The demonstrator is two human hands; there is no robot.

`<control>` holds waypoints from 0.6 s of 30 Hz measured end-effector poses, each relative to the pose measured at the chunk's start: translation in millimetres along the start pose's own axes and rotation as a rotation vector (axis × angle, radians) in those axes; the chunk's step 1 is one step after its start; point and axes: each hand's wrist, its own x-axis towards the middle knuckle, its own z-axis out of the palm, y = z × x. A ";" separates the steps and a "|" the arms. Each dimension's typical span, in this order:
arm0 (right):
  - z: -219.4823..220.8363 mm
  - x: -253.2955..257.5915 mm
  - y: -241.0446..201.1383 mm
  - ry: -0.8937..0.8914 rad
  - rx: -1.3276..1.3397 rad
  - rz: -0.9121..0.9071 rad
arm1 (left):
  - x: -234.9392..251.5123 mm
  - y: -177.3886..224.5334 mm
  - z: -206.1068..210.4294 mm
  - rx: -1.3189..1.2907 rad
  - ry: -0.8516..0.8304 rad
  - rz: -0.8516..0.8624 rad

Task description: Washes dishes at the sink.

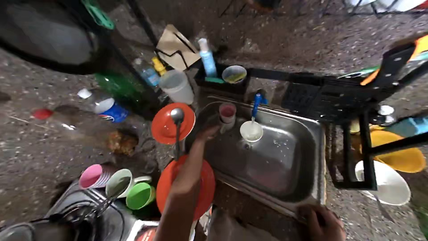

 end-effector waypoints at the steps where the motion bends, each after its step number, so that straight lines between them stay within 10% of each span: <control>1: 0.0 0.2 0.4 -0.009 -0.009 0.016 | 1.3 -1.8 -16.5 -0.016 -0.029 0.011; 8: -1.2 -1.2 0.4 0.009 -0.043 0.030 | 6.1 -51.7 -99.8 0.137 0.841 -0.039; 18: 14.6 0.5 10.0 0.192 -0.047 0.009 | 23.8 -101.0 -107.0 0.167 0.738 0.014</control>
